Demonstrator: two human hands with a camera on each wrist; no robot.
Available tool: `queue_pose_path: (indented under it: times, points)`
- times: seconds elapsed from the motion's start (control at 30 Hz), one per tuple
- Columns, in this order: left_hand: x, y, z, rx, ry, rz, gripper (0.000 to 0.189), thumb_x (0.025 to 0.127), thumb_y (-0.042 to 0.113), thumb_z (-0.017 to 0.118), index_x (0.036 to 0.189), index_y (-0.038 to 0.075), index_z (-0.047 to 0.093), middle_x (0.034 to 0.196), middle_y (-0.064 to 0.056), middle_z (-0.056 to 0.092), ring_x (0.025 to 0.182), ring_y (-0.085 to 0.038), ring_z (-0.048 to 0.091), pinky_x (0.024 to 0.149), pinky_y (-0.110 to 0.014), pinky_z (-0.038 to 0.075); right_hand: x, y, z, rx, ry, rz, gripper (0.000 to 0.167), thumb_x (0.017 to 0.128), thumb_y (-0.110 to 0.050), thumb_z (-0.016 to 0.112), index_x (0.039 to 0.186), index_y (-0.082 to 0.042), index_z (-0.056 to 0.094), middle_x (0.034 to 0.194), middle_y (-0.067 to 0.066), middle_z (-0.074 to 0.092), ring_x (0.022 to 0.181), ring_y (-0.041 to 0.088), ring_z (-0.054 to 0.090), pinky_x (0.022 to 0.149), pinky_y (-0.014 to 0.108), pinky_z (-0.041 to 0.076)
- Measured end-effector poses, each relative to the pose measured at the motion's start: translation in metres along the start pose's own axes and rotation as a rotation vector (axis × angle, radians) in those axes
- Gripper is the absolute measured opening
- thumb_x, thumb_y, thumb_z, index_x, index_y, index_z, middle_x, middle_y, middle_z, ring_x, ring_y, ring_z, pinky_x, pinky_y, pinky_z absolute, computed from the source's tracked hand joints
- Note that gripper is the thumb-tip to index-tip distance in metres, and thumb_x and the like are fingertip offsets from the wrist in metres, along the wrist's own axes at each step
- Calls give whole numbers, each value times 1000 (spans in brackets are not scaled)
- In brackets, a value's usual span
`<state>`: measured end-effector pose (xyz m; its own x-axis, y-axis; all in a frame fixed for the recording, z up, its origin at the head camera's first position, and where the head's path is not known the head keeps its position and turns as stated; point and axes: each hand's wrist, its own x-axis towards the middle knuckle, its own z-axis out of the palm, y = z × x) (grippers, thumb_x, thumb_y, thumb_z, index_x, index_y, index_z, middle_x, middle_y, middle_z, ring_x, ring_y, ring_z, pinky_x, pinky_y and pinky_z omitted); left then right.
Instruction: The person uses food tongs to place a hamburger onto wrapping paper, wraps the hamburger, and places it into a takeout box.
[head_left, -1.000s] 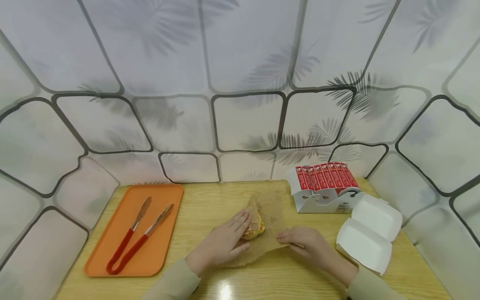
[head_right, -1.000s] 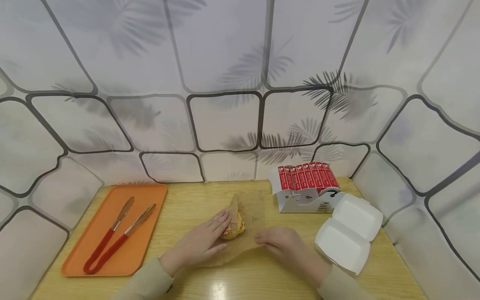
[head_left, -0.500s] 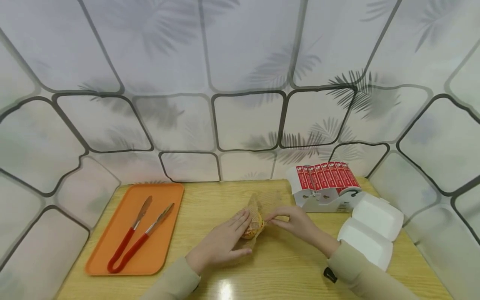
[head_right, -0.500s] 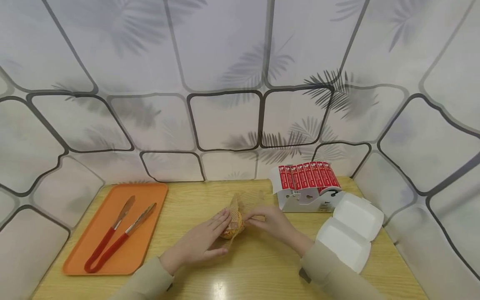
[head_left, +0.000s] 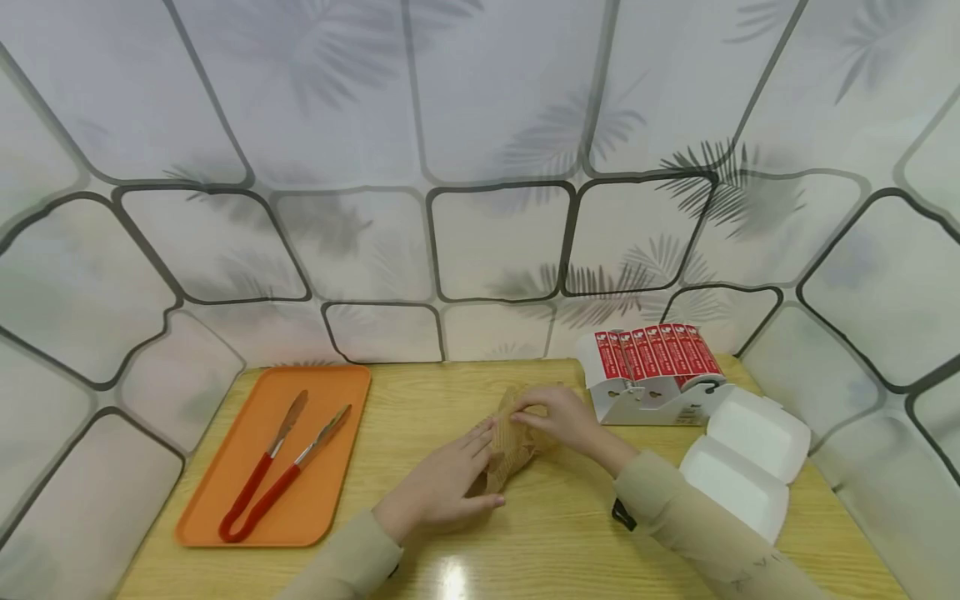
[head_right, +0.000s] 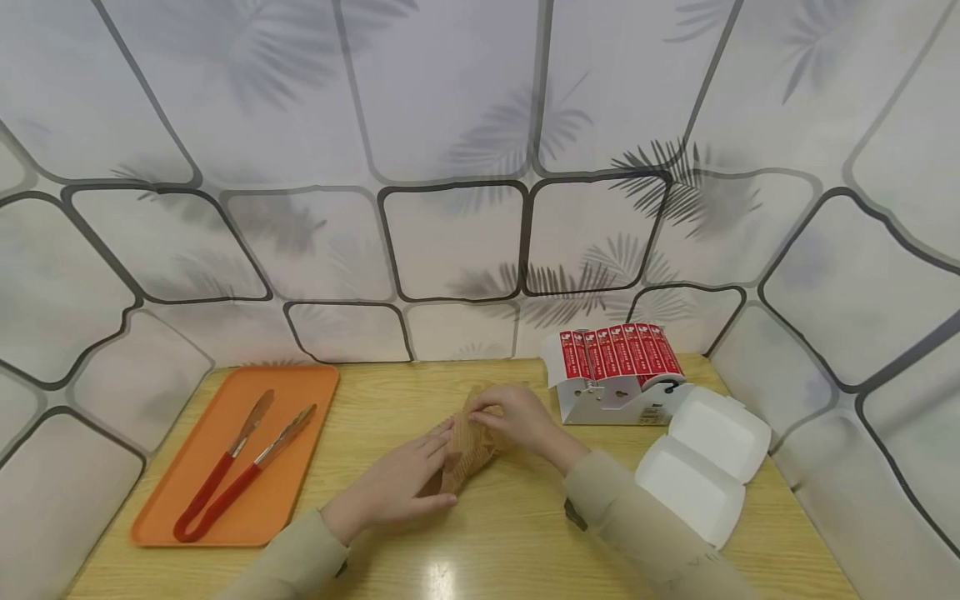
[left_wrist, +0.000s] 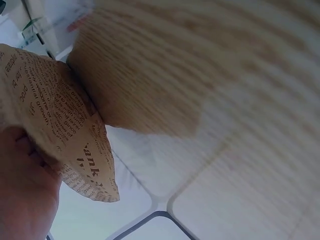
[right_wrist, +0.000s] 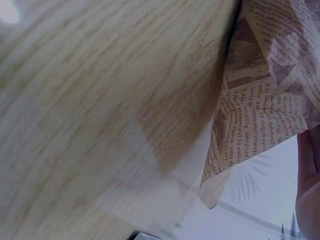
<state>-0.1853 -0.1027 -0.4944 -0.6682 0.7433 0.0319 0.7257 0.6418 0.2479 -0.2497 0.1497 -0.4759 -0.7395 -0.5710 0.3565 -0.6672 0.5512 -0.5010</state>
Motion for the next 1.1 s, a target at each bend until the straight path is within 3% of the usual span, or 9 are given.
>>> queue_pose_path:
  times: [0.17,0.47,0.57,0.67,0.8,0.93,1.1]
  points:
    - [-1,-1,-1,-39,15,-5,74,106,55,55,153,-2,52,171,-23,32,163,-34,28,133,-48,33,8,4,6,9,-54,34,6,96,-18,78,99,-13,80,100,1,83,94,18,78,89,37,66]
    - [-2,-3,1,-82,26,-28,70,107,52,54,154,-1,52,170,-24,33,161,-37,32,132,-49,34,16,0,6,-55,-120,60,7,100,-23,74,98,-18,79,97,-3,83,92,15,78,86,32,66]
    - [-5,-4,1,-89,30,-41,72,107,51,53,156,-1,49,172,-24,30,161,-38,31,133,-50,32,19,0,8,-61,-141,72,9,100,-24,74,99,-16,79,98,-1,83,92,16,78,87,32,65]
    - [-8,-6,-1,-83,46,-54,78,108,50,52,162,-5,37,174,-22,24,163,-37,26,134,-50,29,22,1,10,-62,-156,75,10,100,-24,74,100,-15,80,99,-1,83,93,16,78,88,31,65]
    - [-12,-7,-4,-17,100,-40,85,108,49,53,166,-6,23,176,-21,19,164,-35,23,134,-49,28,23,3,11,-57,-159,76,10,100,-23,74,100,-16,80,98,-1,83,93,16,78,88,32,65]
    - [-14,-3,-6,90,144,30,85,107,47,57,165,-6,25,175,-22,21,164,-35,25,133,-50,30,23,4,12,-40,-153,66,9,100,-22,75,99,-15,81,98,-1,83,91,15,78,86,31,65]
    - [-13,3,-4,199,151,101,85,106,48,59,165,-5,29,175,-21,23,163,-34,26,134,-48,28,25,6,14,-41,-140,42,7,97,-18,78,100,-13,82,97,0,84,89,15,79,85,30,66]
